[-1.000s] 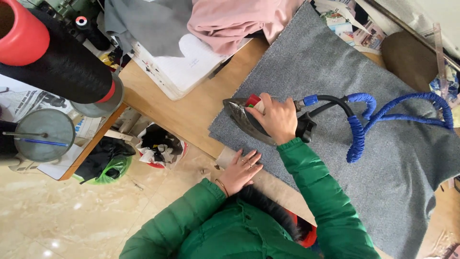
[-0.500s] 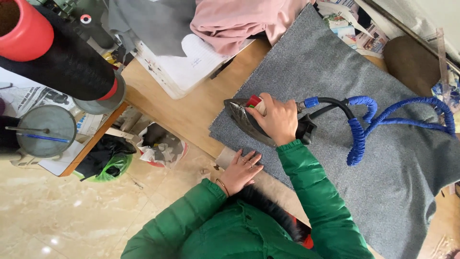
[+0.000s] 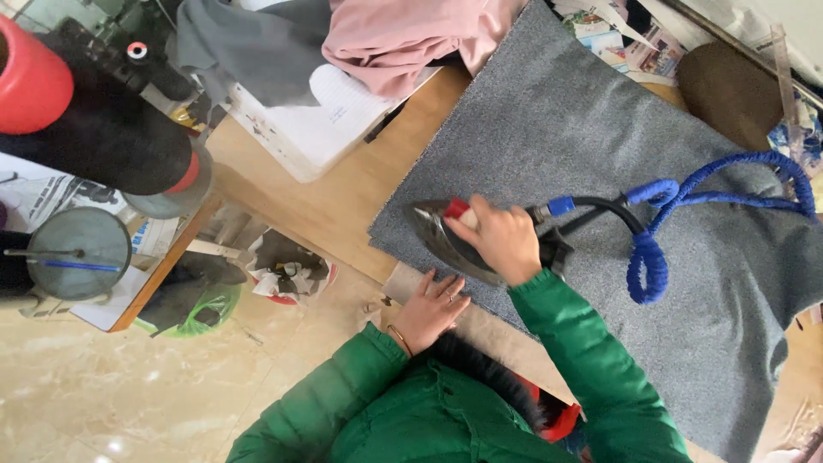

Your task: Ironing a square piece of grey fabric on a workbench using a steam iron to remove wrinkles.

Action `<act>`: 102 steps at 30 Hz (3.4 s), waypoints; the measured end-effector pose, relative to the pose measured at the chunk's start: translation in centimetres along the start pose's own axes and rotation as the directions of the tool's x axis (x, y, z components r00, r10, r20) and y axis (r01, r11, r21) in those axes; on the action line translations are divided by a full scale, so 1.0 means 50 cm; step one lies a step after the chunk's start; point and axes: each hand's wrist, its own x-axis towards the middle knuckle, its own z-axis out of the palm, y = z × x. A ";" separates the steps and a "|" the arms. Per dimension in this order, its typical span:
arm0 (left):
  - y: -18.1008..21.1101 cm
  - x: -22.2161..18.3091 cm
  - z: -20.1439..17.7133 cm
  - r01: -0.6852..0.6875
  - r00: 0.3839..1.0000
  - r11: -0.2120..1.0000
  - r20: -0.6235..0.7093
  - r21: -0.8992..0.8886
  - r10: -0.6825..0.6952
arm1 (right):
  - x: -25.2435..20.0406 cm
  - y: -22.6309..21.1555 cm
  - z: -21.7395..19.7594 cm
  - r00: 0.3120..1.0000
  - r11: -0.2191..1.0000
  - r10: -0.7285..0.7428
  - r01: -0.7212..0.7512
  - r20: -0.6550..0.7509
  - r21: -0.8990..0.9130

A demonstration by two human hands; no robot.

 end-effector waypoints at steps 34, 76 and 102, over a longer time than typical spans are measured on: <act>-0.054 0.150 -0.037 0.229 0.954 0.968 -0.222 0.102 -0.202 | 0.217 0.117 0.105 0.920 0.968 -0.239 0.200 -0.312 -0.149; -0.071 0.144 0.003 0.189 0.922 0.981 -0.335 -0.044 -0.193 | 0.030 0.218 0.081 0.990 0.983 -0.057 0.033 -0.128 -0.183; -0.052 0.139 -0.040 0.292 0.873 0.956 -0.416 0.027 -0.255 | -0.173 0.199 -0.027 0.986 0.959 0.109 -0.138 -0.128 -0.248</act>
